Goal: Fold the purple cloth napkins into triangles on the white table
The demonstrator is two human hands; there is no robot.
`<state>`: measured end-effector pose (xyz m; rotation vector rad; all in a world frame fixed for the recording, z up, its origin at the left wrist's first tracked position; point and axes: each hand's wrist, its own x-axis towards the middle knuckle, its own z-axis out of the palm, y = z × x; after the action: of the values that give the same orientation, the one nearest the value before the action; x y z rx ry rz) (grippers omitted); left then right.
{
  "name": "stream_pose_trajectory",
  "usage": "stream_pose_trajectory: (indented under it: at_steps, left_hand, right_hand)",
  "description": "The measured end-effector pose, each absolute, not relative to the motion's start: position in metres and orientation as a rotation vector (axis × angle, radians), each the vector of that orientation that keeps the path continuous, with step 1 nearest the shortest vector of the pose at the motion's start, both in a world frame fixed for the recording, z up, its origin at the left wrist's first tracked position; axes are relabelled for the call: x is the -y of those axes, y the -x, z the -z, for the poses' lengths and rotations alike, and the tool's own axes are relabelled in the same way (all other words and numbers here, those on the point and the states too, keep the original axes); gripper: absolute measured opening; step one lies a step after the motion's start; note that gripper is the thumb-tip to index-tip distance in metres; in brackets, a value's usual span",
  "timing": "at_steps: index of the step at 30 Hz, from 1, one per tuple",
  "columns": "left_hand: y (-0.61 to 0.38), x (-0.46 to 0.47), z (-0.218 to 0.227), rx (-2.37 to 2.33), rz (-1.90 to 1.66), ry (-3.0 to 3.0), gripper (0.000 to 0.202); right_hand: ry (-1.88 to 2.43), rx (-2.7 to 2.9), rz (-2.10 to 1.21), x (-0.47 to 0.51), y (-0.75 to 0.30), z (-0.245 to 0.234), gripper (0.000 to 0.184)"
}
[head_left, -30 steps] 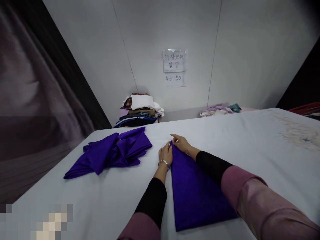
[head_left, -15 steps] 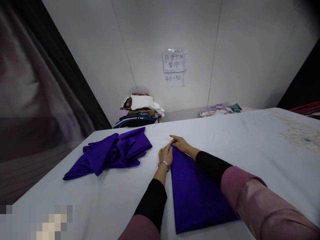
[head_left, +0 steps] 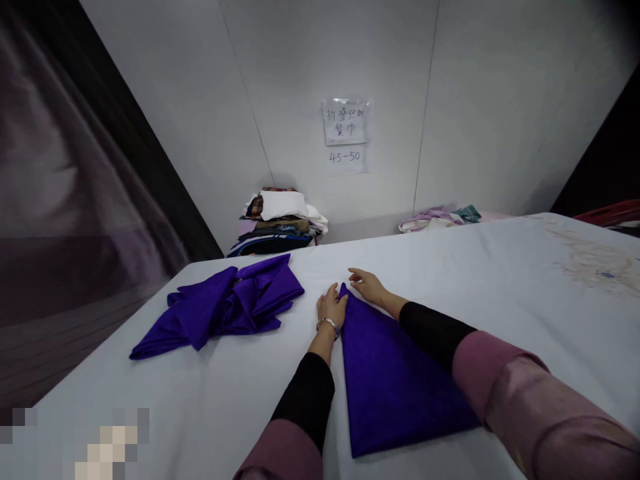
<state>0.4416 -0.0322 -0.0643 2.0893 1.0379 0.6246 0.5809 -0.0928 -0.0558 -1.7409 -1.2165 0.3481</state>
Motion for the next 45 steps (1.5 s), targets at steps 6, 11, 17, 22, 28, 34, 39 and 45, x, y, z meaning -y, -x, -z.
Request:
stream_pose_trajectory:
  at_steps: [6, 11, 17, 22, 28, 34, 39, 45]
  left_hand:
    - [-0.439, 0.032, 0.062, -0.943, -0.673, -2.089, 0.043]
    - [-0.43, 0.027, 0.067, -0.889, -0.637, -2.041, 0.041]
    - [-0.398, 0.046, 0.066, -0.763, -0.571, -2.082, 0.044]
    - [-0.361, 0.078, 0.058, -0.666, -0.55, -2.158, 0.045]
    - [-0.311, 0.133, 0.056, -0.474, -0.591, -2.36, 0.046]
    - [-0.269, 0.176, 0.057, -0.067, -0.76, -2.776, 0.032]
    - [-0.268, 0.178, 0.057, -0.105, -0.831, -2.868, 0.021]
    - [-0.274, 0.179, 0.056, -0.193, -0.801, -2.891, 0.02]
  right_hand:
    - [1.742, 1.394, -0.388, 0.186, -0.549, 0.039, 0.047]
    - [1.792, 1.691, -0.456, 0.301, -0.495, 0.03, 0.048]
    - [2.032, 1.673, -0.333, 0.398, -0.488, 0.05, 0.056]
    - [2.256, 1.556, -0.135, 0.441, -0.512, 0.062, 0.057]
    - [2.387, 1.476, 0.073, 0.47, -0.532, 0.055, 0.053]
    - [2.261, 1.278, 0.314, 0.482, -0.555, 0.062, 0.037]
    - [2.147, 1.422, 0.379, 0.467, -0.558, 0.06, 0.029]
    - [2.229, 1.531, 0.478, 0.459, -0.561, 0.061, 0.025]
